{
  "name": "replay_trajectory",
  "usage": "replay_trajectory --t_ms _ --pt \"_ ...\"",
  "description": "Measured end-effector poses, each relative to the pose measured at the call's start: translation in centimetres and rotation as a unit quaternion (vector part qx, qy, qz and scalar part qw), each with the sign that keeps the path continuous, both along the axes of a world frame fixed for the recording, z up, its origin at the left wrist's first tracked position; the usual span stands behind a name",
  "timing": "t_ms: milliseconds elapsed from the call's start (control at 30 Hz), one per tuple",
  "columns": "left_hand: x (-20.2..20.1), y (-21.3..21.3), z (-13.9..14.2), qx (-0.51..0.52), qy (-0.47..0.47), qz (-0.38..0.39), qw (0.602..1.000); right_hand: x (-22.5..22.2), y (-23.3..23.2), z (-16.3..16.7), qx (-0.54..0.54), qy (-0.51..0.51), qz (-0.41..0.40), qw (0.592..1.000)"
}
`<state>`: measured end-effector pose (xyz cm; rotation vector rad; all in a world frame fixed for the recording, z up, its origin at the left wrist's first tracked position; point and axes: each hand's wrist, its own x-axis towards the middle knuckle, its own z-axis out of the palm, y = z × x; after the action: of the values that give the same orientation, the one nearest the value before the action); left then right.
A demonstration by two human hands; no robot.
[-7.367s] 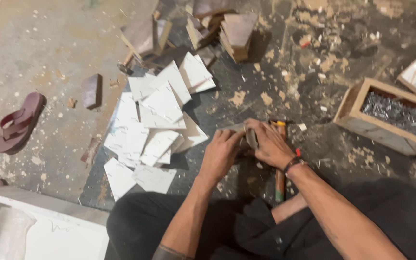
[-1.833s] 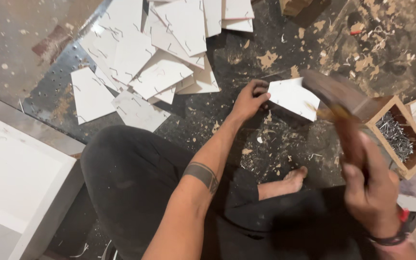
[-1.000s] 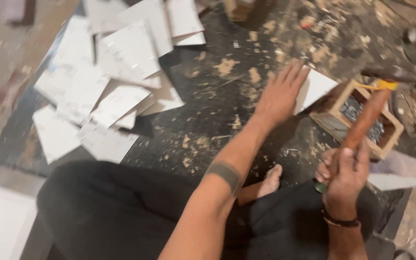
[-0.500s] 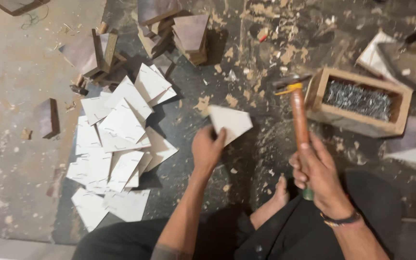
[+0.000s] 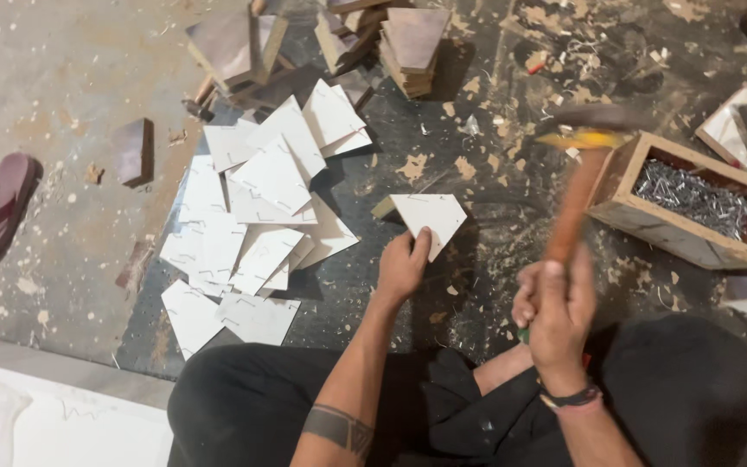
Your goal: The person sits cross-legged on the workshop floor and hammers nails into small triangular wooden pieces, taking nails one at a time from a wooden box of nails. The person holds each piece steady, drives nails along its edge, sets pieces aside, and a white shadow-box frame is visible nearby at the end.
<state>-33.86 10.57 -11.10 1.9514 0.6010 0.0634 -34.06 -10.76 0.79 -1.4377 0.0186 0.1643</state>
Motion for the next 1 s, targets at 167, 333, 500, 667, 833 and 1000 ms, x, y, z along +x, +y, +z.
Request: replay_trajectory --t_ms 167,333,500,667,833,1000 --pt "-0.3 0.4 0.8 0.02 -0.017 0.017 0.999 0.5 2.0 -2.4 -0.275 0.032 0.064 0.959" --pt "-1.5 0.9 1.0 -0.056 -0.032 0.01 0.998 0.5 1.5 -1.3 -0.126 0.151 0.085 0.977" --pt "-1.5 1.2 1.0 -0.062 -0.032 0.004 0.998 -2.3 3.1 -0.9 -0.029 -0.072 -0.031 0.997" --pt "-1.5 1.5 0.8 -0.116 -0.047 0.019 0.992 -0.7 3.6 -1.2 -0.271 0.097 0.181 0.94" --pt "-2.1 1.5 0.2 -0.134 -0.031 0.022 0.99 -0.2 2.5 0.0 -0.167 0.104 0.102 0.975" --pt "-2.2 1.8 -1.0 -0.104 -0.049 0.017 0.993 -2.3 3.9 -0.9 -0.327 -0.141 0.033 0.934"
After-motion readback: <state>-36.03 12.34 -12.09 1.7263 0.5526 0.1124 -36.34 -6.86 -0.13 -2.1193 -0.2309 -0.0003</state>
